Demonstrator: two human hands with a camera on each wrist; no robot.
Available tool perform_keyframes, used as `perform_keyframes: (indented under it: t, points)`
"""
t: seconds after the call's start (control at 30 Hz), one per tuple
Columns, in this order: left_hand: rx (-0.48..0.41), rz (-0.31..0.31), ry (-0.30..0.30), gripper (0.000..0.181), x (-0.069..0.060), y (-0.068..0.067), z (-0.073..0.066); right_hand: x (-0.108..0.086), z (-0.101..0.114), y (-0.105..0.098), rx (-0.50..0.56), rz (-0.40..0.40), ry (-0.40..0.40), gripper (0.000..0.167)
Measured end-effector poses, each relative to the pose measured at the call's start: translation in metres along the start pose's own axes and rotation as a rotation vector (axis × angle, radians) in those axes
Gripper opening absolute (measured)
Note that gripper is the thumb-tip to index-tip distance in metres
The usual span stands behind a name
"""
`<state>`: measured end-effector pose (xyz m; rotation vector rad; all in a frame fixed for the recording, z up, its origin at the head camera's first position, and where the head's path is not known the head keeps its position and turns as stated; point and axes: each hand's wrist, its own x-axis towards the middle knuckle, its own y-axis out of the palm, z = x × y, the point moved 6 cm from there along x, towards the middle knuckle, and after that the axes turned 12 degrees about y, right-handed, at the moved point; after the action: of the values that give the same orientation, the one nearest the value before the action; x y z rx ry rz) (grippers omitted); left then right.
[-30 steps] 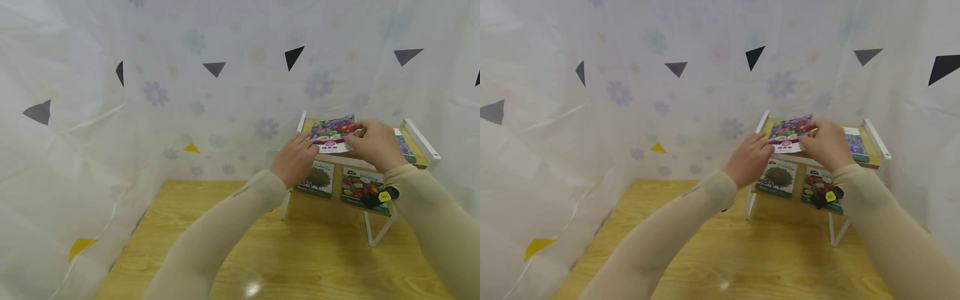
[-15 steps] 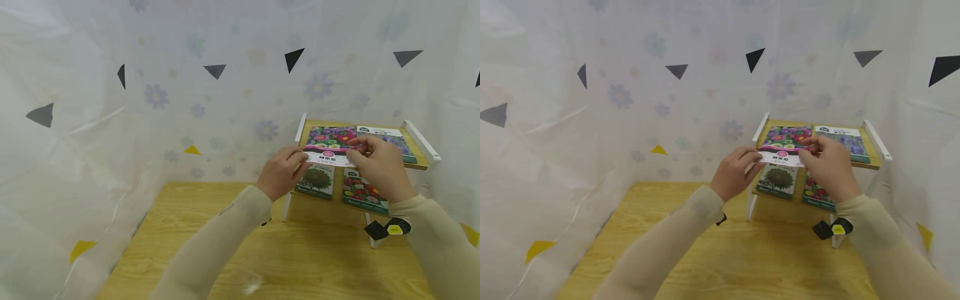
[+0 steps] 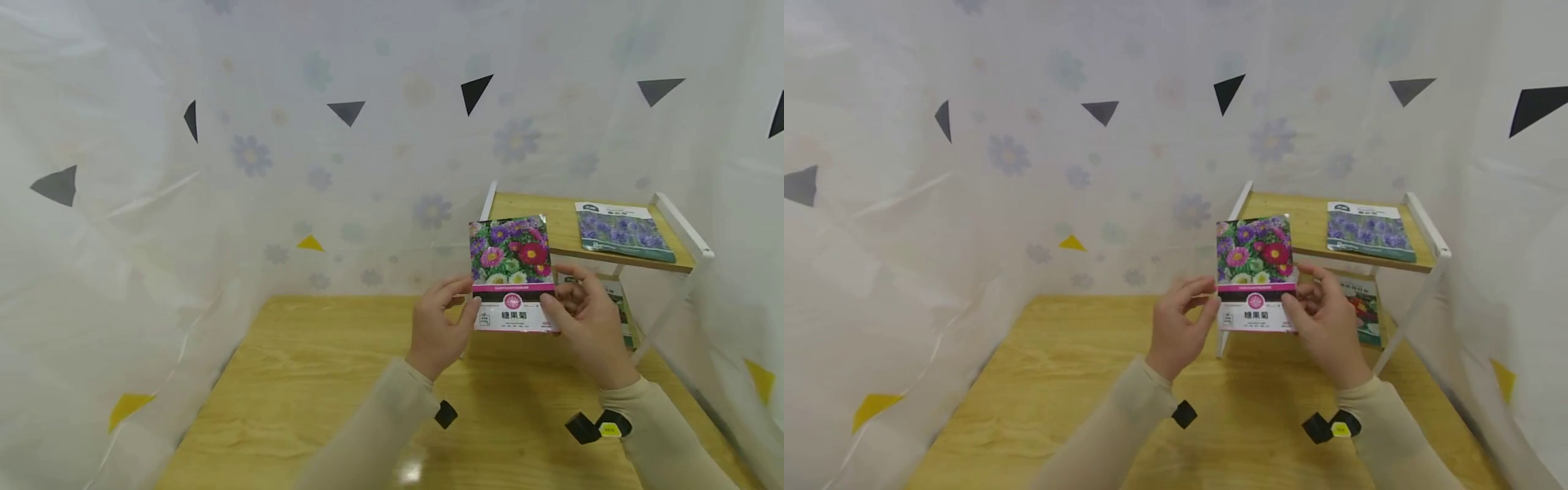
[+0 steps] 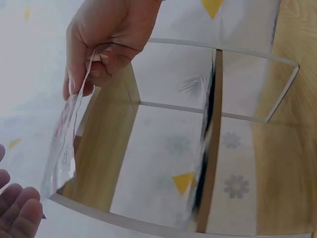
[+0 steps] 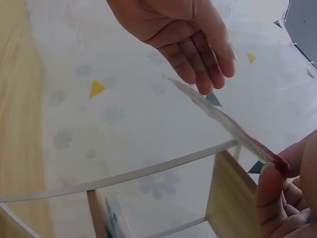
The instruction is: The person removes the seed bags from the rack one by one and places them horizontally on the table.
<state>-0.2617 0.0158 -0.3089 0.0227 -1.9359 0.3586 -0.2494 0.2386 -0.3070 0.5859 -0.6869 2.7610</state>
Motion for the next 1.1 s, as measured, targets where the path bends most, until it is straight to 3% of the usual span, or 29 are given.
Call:
perform_keyframes:
  t: [0.13,0.23,0.47,0.63,0.83,1.1]
  points:
    - [-0.109,-0.052,-0.206,0.030,-0.022,0.001,0.020,-0.008,-0.012,0.012,0.057,0.032,-0.025,0.055]
    - [-0.191,-0.067,-0.339,0.037,-0.033,0.000,0.033,-0.017,-0.008,0.020,0.053,0.055,-0.038,0.055]
    - [-0.307,-0.091,-0.566,0.041,-0.056,-0.007,0.052,-0.038,0.015,0.041,-0.009,0.060,-0.111,0.047]
    - [-0.265,-0.114,-0.606,0.032,-0.069,-0.019,0.060,-0.044,0.010,0.056,-0.015,0.087,-0.116,0.042]
    - [-0.173,-0.100,-0.627,0.026,-0.084,-0.037,0.069,-0.049,-0.002,0.080,0.012,0.196,-0.063,0.034]
    - [-0.108,-0.011,-0.637,0.025,-0.099,-0.062,0.078,-0.052,-0.014,0.111,0.144,0.328,0.038,0.022]
